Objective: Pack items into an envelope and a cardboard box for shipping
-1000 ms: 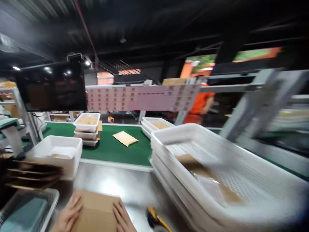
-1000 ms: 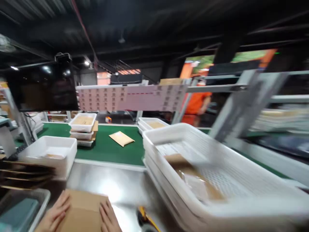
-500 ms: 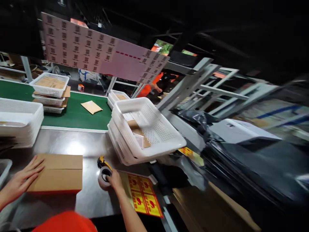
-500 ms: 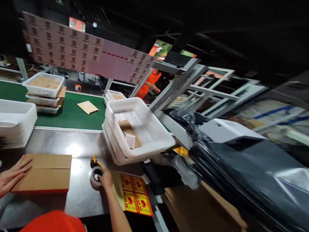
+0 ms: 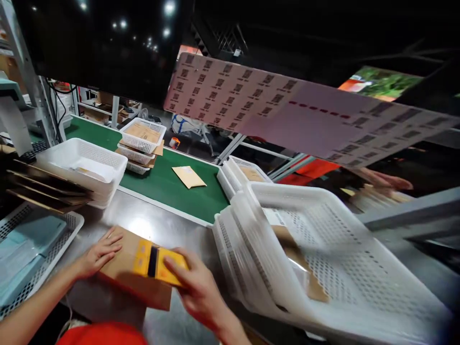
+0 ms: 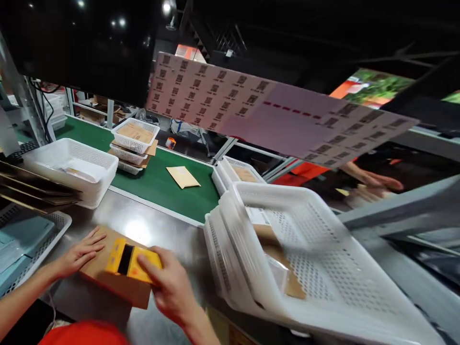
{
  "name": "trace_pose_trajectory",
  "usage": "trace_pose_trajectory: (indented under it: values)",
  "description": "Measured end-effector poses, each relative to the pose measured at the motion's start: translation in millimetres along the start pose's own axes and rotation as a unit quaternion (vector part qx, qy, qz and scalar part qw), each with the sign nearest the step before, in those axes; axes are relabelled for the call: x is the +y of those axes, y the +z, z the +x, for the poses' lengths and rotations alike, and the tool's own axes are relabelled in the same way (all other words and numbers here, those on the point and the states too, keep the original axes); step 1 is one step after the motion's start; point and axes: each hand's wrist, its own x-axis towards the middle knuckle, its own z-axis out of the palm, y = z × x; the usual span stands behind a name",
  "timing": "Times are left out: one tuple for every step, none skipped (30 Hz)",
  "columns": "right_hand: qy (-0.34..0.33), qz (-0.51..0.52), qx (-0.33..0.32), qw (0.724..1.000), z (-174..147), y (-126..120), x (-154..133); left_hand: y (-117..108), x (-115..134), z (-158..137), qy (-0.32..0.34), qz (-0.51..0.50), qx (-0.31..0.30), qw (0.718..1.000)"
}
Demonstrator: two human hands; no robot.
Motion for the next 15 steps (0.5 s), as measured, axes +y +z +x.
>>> trace_pose_trajectory:
  values:
    - [-0.042, -0.019, -0.018, 0.999, 11.5, 8.2, -5.6, -1.0, 2.3, 0.1, -0.006, -0.011, -0.005, 1.0]
    - [-0.066, -0.034, -0.027, 0.997, 19.5, 15.8, -8.6, -1.6, 5.1, 0.2, -0.012, -0.017, -0.011, 1.0]
    - [-0.072, -0.044, -0.029, 0.996, 23.8, 21.9, -9.3, -1.1, 8.8, 0.1, -0.017, -0.016, -0.012, 1.0]
    - [-0.068, -0.047, -0.028, 0.996, 25.1, 26.0, -8.1, 0.8, 13.5, 0.0, -0.024, -0.012, 0.003, 1.0]
    - [-0.058, -0.042, -0.025, 0.997, 24.0, 28.1, -5.5, 4.6, 19.4, 0.1, -0.03, -0.01, 0.039, 0.999]
    - [-0.047, -0.032, -0.02, 0.998, 21.6, 28.4, -2.3, 10.2, 26.6, 0.6, -0.042, -0.019, 0.097, 0.994]
    - [-0.038, -0.023, -0.015, 0.999, 18.5, 27.6, 0.8, 17.6, 35.2, 1.8, -0.069, -0.05, 0.168, 0.982]
    - [-0.032, -0.017, -0.013, 0.999, 15.3, 26.2, 3.5, 26.1, 44.9, 3.8, -0.113, -0.108, 0.235, 0.959]
    - [-0.028, -0.015, -0.014, 0.999, 12.3, 24.7, 5.5, 35.0, 55.5, 6.6, -0.169, -0.194, 0.28, 0.925]
    - [-0.028, -0.016, -0.016, 0.999, 9.7, 23.6, 6.8, 43.6, 66.4, 9.9, -0.229, -0.298, 0.292, 0.879]
    - [-0.031, -0.019, -0.021, 0.999, 7.6, 23.0, 7.6, 51.1, 77.0, 13.7, -0.283, -0.402, 0.272, 0.827]
    - [-0.034, -0.023, -0.028, 0.999, 5.7, 22.8, 8.3, 57.0, 86.8, 17.5, -0.321, -0.488, 0.237, 0.776]
    - [-0.036, -0.027, -0.035, 0.998, 4.2, 23.0, 9.2, 61.2, 95.3, 21.1, -0.339, -0.547, 0.201, 0.738]
    - [-0.039, -0.03, -0.045, 0.998, 3.0, 23.2, 10.7, 63.6, 102.0, 24.4, -0.344, -0.581, 0.175, 0.717]
    - [-0.041, -0.034, -0.058, 0.997, 2.1, 23.3, 12.9, 64.8, 106.6, 27.1, -0.344, -0.594, 0.16, 0.71]
